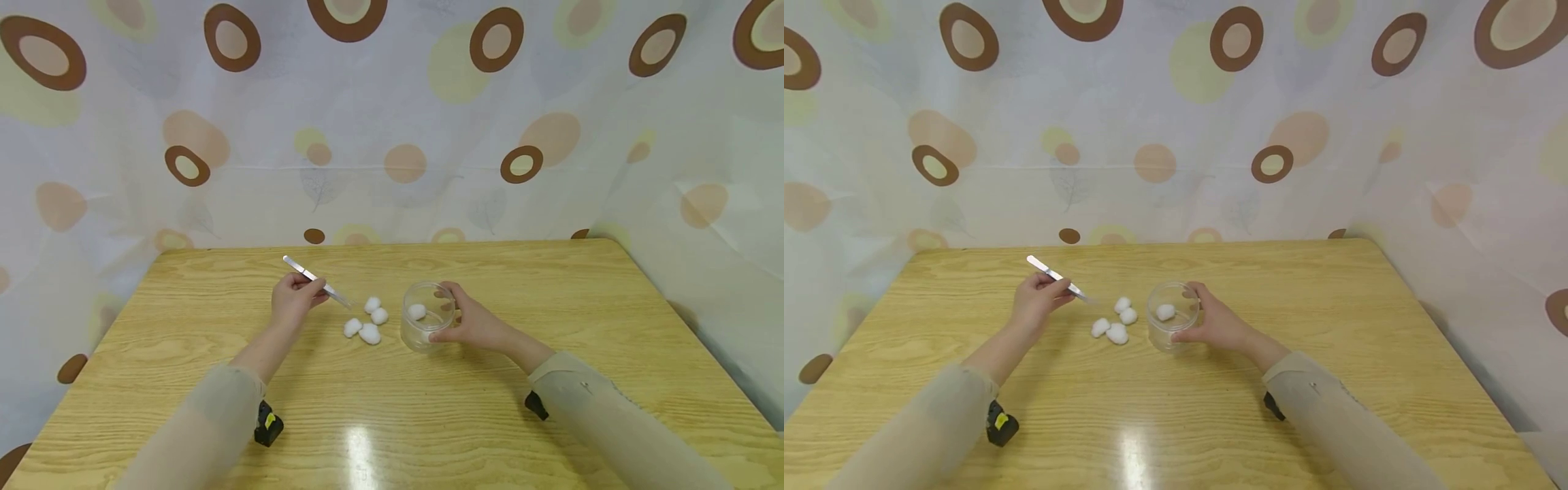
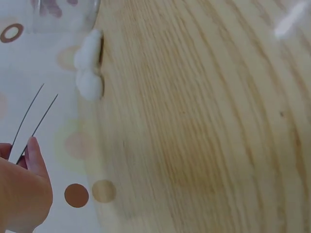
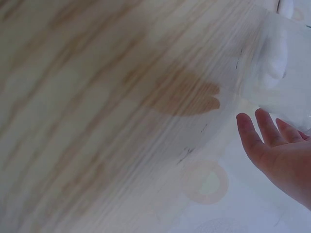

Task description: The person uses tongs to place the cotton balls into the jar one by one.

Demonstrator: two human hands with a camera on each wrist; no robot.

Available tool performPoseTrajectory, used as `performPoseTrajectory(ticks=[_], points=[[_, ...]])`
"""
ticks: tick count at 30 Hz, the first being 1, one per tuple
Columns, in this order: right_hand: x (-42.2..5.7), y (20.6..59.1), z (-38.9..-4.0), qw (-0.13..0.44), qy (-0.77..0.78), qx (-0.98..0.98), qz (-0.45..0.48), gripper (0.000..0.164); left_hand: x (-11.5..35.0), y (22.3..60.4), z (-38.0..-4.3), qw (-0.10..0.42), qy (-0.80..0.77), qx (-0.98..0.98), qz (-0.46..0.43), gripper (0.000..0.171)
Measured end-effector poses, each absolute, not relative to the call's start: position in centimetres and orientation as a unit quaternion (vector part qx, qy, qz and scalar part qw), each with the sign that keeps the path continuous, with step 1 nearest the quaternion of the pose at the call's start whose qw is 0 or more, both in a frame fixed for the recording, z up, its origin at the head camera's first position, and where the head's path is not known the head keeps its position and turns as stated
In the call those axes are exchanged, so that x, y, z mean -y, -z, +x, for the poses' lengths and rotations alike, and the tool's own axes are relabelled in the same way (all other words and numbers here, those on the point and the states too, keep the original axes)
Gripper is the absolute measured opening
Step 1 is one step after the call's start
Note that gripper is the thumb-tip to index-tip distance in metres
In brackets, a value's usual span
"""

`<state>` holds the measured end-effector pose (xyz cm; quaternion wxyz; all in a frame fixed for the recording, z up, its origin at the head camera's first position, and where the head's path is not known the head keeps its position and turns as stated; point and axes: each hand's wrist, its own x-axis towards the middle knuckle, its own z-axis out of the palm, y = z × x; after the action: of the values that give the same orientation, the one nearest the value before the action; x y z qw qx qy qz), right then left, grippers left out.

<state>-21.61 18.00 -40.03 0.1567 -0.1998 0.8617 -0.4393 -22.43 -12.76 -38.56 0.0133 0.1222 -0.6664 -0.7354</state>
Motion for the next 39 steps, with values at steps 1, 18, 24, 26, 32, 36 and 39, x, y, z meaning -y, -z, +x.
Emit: performPoseTrajectory(ticks=[1, 18, 24, 26, 32, 36, 39], points=[[-18.0, 40.0, -21.6, 0.157, 0.439, -0.862, -0.2, 0.097, 13.0, 38.7, -22.3, 0.012, 0.733, 0.669, 0.123, 0.012], [-17.9, 39.8, -21.6, 0.165, 0.438, -0.862, -0.193, 0.096, 13.9, 40.4, -22.0, -0.007, 0.661, 0.745, 0.091, 0.019], [-17.9, 39.9, -21.6, 0.161, 0.437, -0.863, -0.194, 0.095, 13.4, 40.7, -21.8, -0.006, 0.64, 0.766, 0.066, 0.02], [-17.9, 39.9, -21.6, 0.16, 0.437, -0.864, -0.195, 0.095, 13.3, 40.7, -21.8, -0.004, 0.638, 0.767, 0.064, 0.02], [-17.8, 39.9, -21.6, 0.161, 0.437, -0.864, -0.194, 0.095, 13.2, 41.0, -21.8, -0.01, 0.651, 0.756, 0.07, 0.018], [-17.8, 39.9, -21.6, 0.161, 0.436, -0.864, -0.192, 0.096, 13.3, 41.3, -21.9, -0.015, 0.667, 0.74, 0.083, 0.016], [-17.8, 39.9, -21.6, 0.162, 0.435, -0.865, -0.19, 0.097, 13.5, 41.5, -21.9, -0.018, 0.68, 0.727, 0.097, 0.014]])
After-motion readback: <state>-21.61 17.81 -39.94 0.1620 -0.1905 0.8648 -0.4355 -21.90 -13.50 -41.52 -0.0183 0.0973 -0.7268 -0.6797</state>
